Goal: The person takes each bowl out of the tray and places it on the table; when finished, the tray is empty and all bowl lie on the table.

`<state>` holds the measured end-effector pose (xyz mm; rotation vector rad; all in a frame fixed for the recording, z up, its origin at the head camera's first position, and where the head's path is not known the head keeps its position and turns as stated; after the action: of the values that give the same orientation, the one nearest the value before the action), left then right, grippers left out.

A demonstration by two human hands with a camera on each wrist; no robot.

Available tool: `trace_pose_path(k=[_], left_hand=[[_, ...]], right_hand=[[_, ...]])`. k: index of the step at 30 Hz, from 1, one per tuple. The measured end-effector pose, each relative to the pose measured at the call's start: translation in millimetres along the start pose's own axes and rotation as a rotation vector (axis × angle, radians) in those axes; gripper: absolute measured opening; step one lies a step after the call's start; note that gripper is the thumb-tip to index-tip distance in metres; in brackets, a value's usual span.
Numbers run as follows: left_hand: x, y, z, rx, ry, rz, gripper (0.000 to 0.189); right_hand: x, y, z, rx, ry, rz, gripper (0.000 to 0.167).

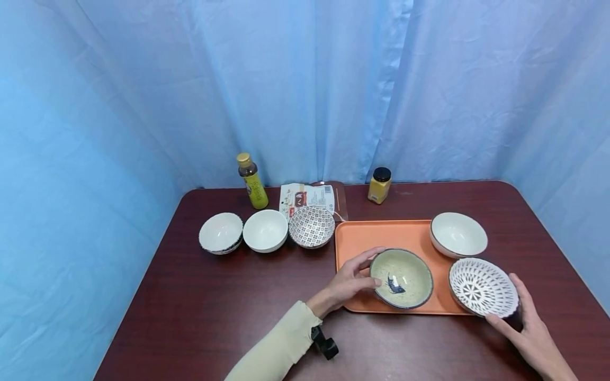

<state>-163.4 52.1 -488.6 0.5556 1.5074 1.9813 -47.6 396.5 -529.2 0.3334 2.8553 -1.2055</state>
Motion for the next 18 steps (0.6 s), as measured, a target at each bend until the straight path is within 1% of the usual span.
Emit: trace_pose_path(k=[5,7,12,14,18], left_hand=[[-16.4,6.2,-15.7,-0.032,0.007,0.030,0.074],[-22.9,7.8,-22.8,-0.025,0.021,0.045,0.073],[-43.6,9.4,-39.6,-0.022,0.064,0.045,0.073],[-52.2,10.4,-45.1,-0.034,0.071,0.038,0.072],[-67.5,14.1,-56.0,-0.049,0.078,0.048,0.072]], right_hand=[[-0.3,-1,-1,-0.004,-0.004,0.004,0.094],[0.3,-1,-1,-0.001,-0.011,0.009,0.094],[0.9,-1,0,0.006,-0.024,0.014,0.094],[0.4,-1,0,0.008,-0.023,0.014,0.094],[-0.2,-1,0,0.015,-0.019,0.014,0.094]])
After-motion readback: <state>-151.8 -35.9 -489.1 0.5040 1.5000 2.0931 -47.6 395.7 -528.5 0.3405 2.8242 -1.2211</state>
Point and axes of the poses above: each hand's wrist, its own x-axis towards the middle knuckle, its own z-axis out of the palm, y = z × x, the point moved 3 cm from there along x, towards the middle knuckle, and after that the axes turned 4 degrees about -x, right-handed, at the moved point
